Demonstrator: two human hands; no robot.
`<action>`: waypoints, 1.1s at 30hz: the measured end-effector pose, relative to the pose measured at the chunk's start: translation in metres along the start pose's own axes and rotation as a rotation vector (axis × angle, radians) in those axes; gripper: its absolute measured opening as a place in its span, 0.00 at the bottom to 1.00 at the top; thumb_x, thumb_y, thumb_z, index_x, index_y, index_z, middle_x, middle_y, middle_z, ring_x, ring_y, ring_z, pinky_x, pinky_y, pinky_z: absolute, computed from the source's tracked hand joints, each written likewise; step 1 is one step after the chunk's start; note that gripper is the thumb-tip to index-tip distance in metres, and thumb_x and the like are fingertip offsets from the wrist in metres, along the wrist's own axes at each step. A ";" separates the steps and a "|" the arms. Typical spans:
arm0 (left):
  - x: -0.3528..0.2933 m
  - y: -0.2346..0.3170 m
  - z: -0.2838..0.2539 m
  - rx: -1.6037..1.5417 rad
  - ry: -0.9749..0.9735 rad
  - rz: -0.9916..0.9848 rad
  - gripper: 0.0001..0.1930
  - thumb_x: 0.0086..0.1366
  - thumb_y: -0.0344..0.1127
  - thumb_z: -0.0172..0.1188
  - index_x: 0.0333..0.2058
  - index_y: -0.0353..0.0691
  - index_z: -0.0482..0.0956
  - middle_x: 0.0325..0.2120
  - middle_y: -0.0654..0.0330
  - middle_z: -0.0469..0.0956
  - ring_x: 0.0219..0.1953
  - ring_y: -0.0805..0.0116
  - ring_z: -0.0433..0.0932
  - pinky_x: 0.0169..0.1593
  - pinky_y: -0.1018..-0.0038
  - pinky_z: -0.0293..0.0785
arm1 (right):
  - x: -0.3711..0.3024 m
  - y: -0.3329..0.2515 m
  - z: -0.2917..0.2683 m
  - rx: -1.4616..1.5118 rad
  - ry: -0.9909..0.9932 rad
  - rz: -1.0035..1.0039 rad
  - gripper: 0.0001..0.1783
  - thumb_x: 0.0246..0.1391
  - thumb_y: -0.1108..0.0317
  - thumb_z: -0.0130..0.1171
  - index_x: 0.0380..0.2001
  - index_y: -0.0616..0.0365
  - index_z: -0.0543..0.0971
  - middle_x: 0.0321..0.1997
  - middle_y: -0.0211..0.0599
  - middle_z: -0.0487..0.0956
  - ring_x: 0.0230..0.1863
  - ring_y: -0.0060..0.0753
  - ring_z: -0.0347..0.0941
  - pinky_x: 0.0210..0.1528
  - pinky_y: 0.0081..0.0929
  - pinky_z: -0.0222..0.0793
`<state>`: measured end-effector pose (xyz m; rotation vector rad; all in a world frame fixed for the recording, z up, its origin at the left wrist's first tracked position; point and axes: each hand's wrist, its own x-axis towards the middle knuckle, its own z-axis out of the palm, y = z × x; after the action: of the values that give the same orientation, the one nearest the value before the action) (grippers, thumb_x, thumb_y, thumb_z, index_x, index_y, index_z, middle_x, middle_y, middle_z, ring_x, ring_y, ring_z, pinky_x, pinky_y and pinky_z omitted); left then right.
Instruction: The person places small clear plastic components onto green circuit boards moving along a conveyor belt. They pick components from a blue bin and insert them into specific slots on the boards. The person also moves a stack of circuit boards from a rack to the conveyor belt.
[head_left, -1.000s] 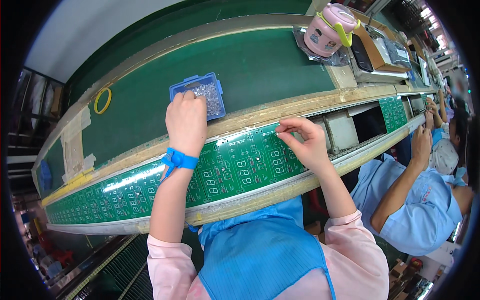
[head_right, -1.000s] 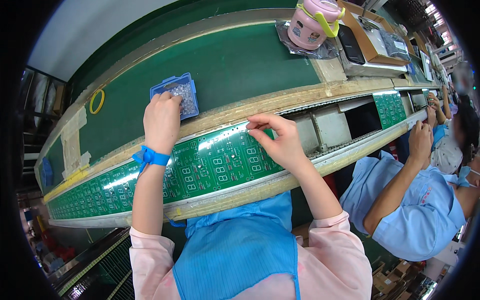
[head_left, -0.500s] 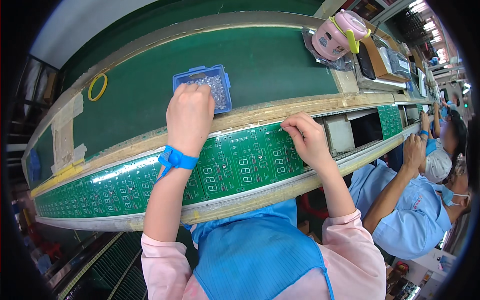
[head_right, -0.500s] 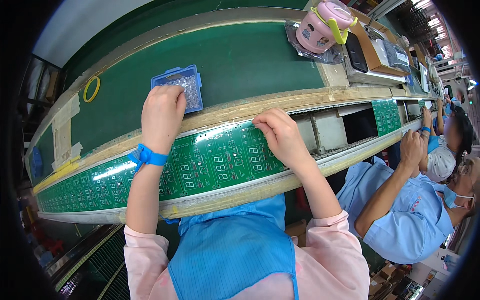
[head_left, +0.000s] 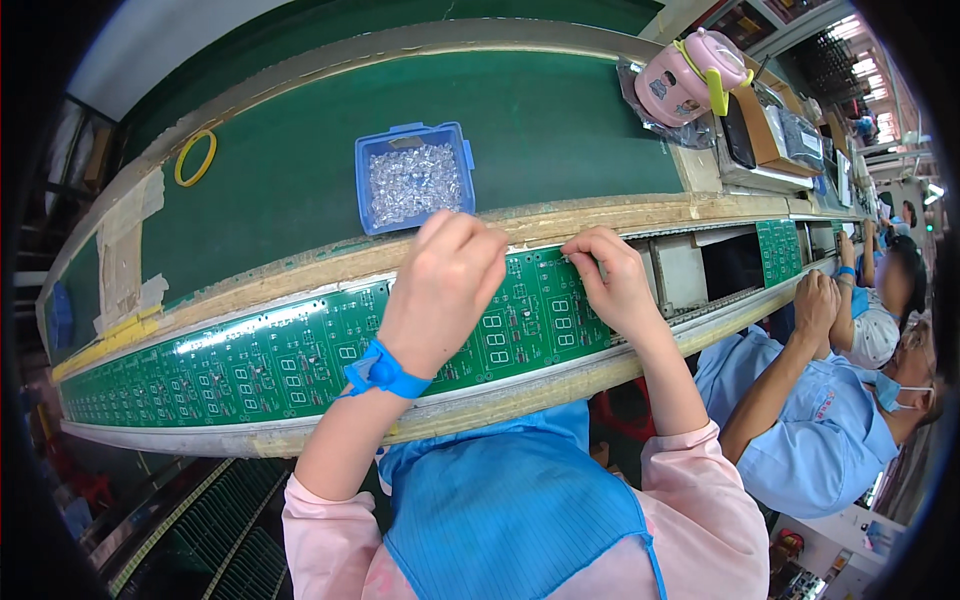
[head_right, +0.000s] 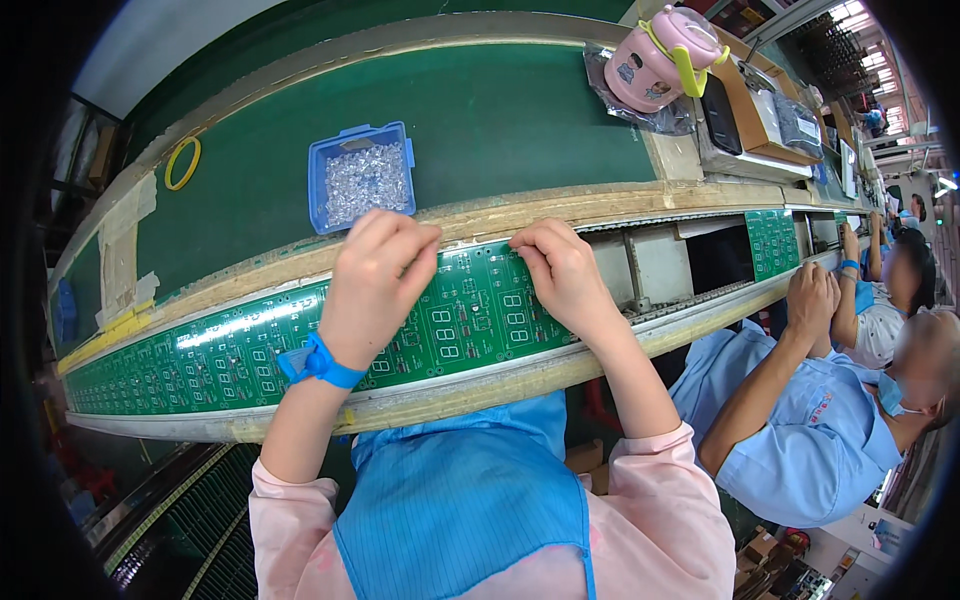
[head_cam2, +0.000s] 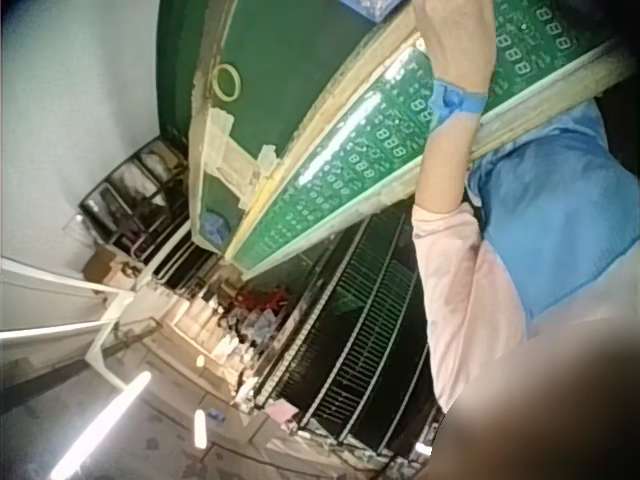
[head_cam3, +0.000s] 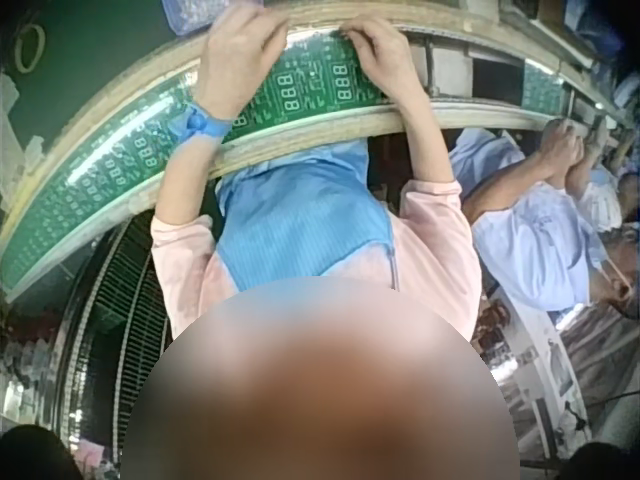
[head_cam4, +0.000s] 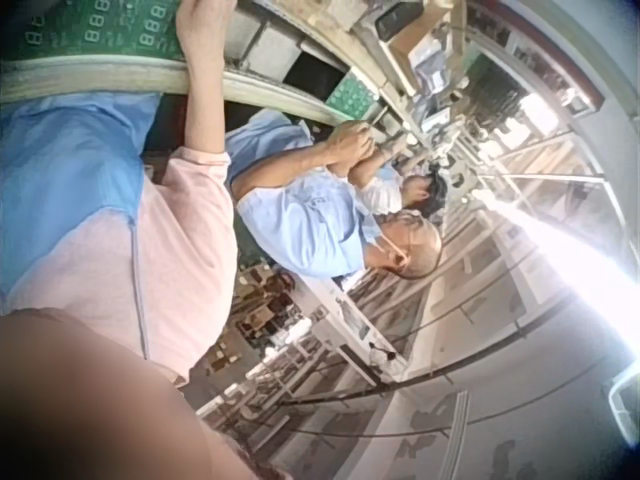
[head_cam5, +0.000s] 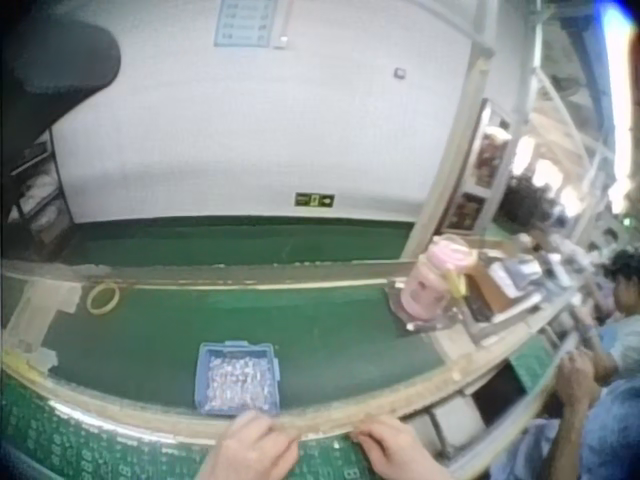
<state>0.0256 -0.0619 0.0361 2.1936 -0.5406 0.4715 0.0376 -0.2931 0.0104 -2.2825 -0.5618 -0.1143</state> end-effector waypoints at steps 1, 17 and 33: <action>-0.003 0.001 0.003 -0.010 -0.021 -0.005 0.07 0.54 0.23 0.64 0.33 0.32 0.81 0.29 0.56 0.75 0.35 0.57 0.75 0.40 0.66 0.73 | 0.000 0.000 0.000 -0.013 0.000 -0.005 0.05 0.51 0.82 0.57 0.33 0.65 0.77 0.34 0.43 0.77 0.38 0.46 0.75 0.41 0.34 0.71; -0.029 -0.011 0.030 -0.081 -0.179 -0.065 0.09 0.54 0.22 0.63 0.36 0.33 0.82 0.30 0.55 0.73 0.36 0.58 0.75 0.40 0.66 0.74 | 0.002 -0.003 -0.001 -0.061 -0.070 -0.020 0.13 0.51 0.82 0.58 0.41 0.62 0.74 0.34 0.41 0.76 0.37 0.40 0.74 0.41 0.32 0.71; -0.033 -0.014 0.031 -0.146 -0.171 -0.087 0.11 0.52 0.23 0.64 0.36 0.37 0.84 0.28 0.57 0.76 0.34 0.59 0.76 0.38 0.68 0.75 | 0.003 -0.007 -0.001 -0.048 -0.100 -0.004 0.15 0.50 0.82 0.57 0.43 0.63 0.73 0.33 0.42 0.74 0.38 0.44 0.73 0.41 0.36 0.70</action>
<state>0.0097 -0.0709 -0.0078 2.1180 -0.5503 0.1932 0.0376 -0.2885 0.0167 -2.3434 -0.6208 -0.0155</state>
